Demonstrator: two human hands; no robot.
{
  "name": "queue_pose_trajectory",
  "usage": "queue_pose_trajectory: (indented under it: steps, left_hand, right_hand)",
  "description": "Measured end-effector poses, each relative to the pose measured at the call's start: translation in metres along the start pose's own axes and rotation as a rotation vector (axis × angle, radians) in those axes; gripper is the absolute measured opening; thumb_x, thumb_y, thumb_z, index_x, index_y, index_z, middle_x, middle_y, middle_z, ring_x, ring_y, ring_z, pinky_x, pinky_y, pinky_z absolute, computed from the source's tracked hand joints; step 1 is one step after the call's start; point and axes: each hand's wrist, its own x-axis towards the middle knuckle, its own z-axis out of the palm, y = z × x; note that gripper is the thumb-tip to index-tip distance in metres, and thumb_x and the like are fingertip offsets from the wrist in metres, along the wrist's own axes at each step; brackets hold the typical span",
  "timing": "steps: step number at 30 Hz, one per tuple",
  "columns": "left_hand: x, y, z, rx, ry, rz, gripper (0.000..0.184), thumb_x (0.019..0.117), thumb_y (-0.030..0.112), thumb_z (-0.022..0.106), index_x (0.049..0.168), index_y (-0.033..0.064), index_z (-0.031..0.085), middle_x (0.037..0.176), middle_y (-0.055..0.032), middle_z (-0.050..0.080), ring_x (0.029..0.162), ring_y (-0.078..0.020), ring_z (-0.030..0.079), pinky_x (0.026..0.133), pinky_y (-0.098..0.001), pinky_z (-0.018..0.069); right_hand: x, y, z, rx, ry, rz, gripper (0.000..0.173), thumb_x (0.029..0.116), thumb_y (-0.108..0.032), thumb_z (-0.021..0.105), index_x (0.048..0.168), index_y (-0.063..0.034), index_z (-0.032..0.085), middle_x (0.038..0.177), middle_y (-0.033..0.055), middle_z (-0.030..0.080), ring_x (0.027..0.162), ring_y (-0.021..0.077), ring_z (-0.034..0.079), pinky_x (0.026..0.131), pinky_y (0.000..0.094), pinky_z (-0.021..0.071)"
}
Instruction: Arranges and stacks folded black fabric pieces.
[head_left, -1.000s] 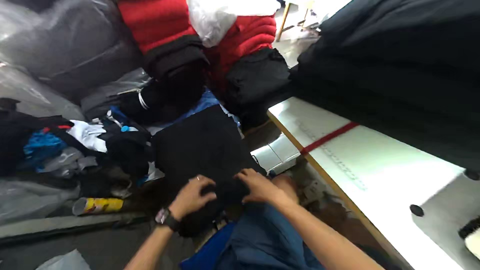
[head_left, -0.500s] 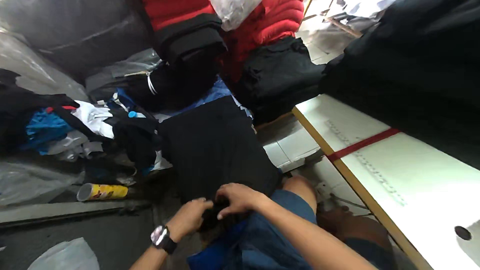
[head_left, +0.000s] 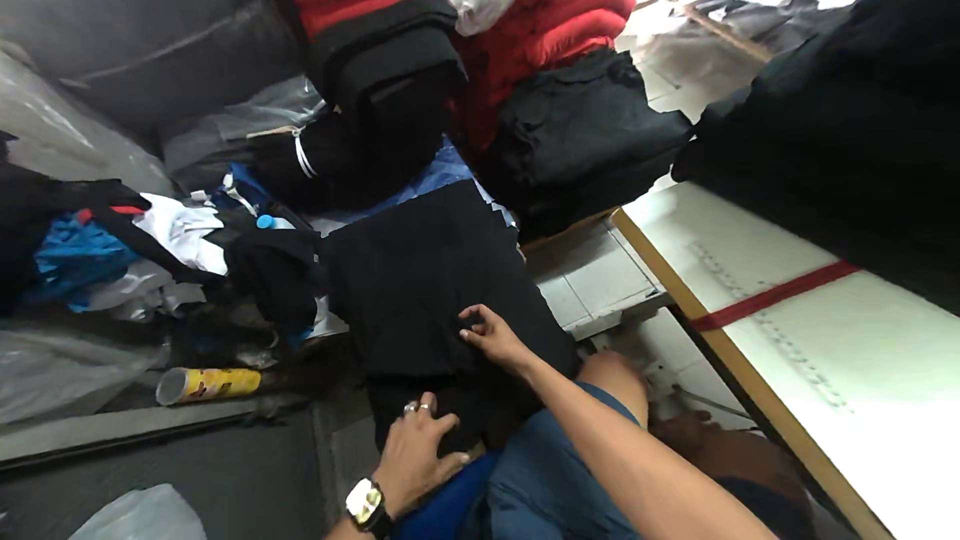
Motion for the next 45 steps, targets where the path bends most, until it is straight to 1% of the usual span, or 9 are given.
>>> queue_pose_trajectory:
  steps: [8,12,19,22,28,34,37,41,45]
  left_hand:
    - [-0.003,0.017,-0.044,0.068,-0.136,0.001,0.034,0.0936,0.041,0.071,0.12,0.0195,0.072,0.134,-0.0212,0.06,0.127,-0.0424,0.056,0.094,-0.0608,0.052]
    - [0.007,0.027,-0.029,0.067,-0.182,-0.055,0.063,0.0897,0.033,0.074,0.148,0.0416,0.051,0.149,-0.0229,0.047,0.133,-0.0468,0.05,0.093,-0.0649,0.0507]
    - [-0.025,0.017,-0.032,-0.003,-0.23,-0.143,0.04,0.0975,0.049,0.064,0.122,0.0175,0.07,0.137,-0.0244,0.058,0.12,-0.0436,0.062,0.087,-0.0588,0.0564]
    - [-0.027,0.011,-0.04,-0.028,-0.132,-0.008,0.021,0.0927,0.009,0.068,0.112,0.0109,0.074,0.128,-0.0256,0.063,0.118,-0.0429,0.064,0.094,-0.0551,0.0557]
    - [0.018,-0.021,-0.152,-0.071,-0.039,0.085,0.067,0.0942,-0.001,0.065,0.152,0.028,0.047,0.112,-0.0172,0.073,0.095,-0.0391,0.073,0.086,-0.062,0.0574]
    - [0.092,-0.018,-0.144,0.114,0.865,0.172,0.029,0.1002,0.005,0.054,0.121,0.0115,0.072,0.115,-0.0076,0.074,0.117,-0.0277,0.066,0.111,-0.0571,0.0407]
    - [0.055,0.013,-0.079,0.01,0.513,0.296,0.027,0.103,0.034,0.057,0.121,0.0216,0.074,0.13,-0.0019,0.07,0.126,-0.0234,0.062,0.107,-0.0531,0.0481]
    - [0.014,-0.003,-0.011,0.065,-0.051,0.048,0.059,0.083,0.077,0.062,0.116,0.0289,0.073,0.144,-0.0174,0.054,0.129,-0.0451,0.052,0.091,-0.0624,0.0537]
    - [-0.017,-0.01,-0.031,0.076,-0.228,-0.04,0.053,0.0893,0.063,0.067,0.113,0.0163,0.076,0.143,-0.0251,0.054,0.131,-0.0469,0.052,0.094,-0.0597,0.0537]
  right_hand:
    - [0.0,-0.007,-0.011,0.043,-0.094,-0.113,0.025,0.0967,-0.004,0.066,0.122,-0.0006,0.062,0.11,0.0082,0.068,0.084,0.0096,0.066,0.079,0.0285,0.0575]
    - [-0.001,-0.012,-0.009,-0.044,-0.061,-0.023,0.034,0.0957,-0.017,0.073,0.124,-0.0055,0.059,0.085,0.0059,0.068,0.065,0.0104,0.061,0.067,0.03,0.0547]
    - [-0.004,-0.034,-0.016,-0.028,-0.19,-0.161,0.025,0.0998,0.0,0.058,0.124,-0.001,0.065,0.113,0.0095,0.07,0.093,0.0094,0.067,0.086,0.0285,0.0565]
    - [-0.005,-0.037,-0.017,0.008,-0.255,-0.2,0.024,0.1002,0.004,0.053,0.12,0.0016,0.067,0.115,0.0079,0.071,0.101,0.0067,0.066,0.092,0.026,0.0541]
    - [-0.012,-0.044,-0.007,-0.364,-0.468,-0.196,0.046,0.09,-0.037,0.079,0.121,-0.0046,0.072,0.122,0.0131,0.068,0.113,0.0218,0.064,0.102,0.0436,0.0508]
    - [0.006,-0.022,-0.009,-0.174,0.059,0.16,0.046,0.103,-0.044,0.06,0.102,0.0012,0.071,0.094,0.0156,0.07,0.087,0.024,0.068,0.083,0.0483,0.0557]
    - [0.004,-0.023,-0.028,0.06,0.141,0.26,0.046,0.1036,-0.043,0.06,0.107,0.0018,0.069,0.097,0.0142,0.071,0.087,0.0197,0.069,0.082,0.0413,0.0581]
    - [0.008,-0.031,-0.031,0.074,0.097,0.231,0.049,0.107,-0.046,0.051,0.111,0.0001,0.069,0.103,0.0142,0.07,0.094,0.0194,0.068,0.086,0.0409,0.0564]
    - [0.003,-0.032,-0.032,0.072,0.005,0.101,0.047,0.1085,-0.043,0.049,0.101,-0.0009,0.07,0.093,0.0094,0.069,0.085,0.0143,0.067,0.081,0.0366,0.0564]
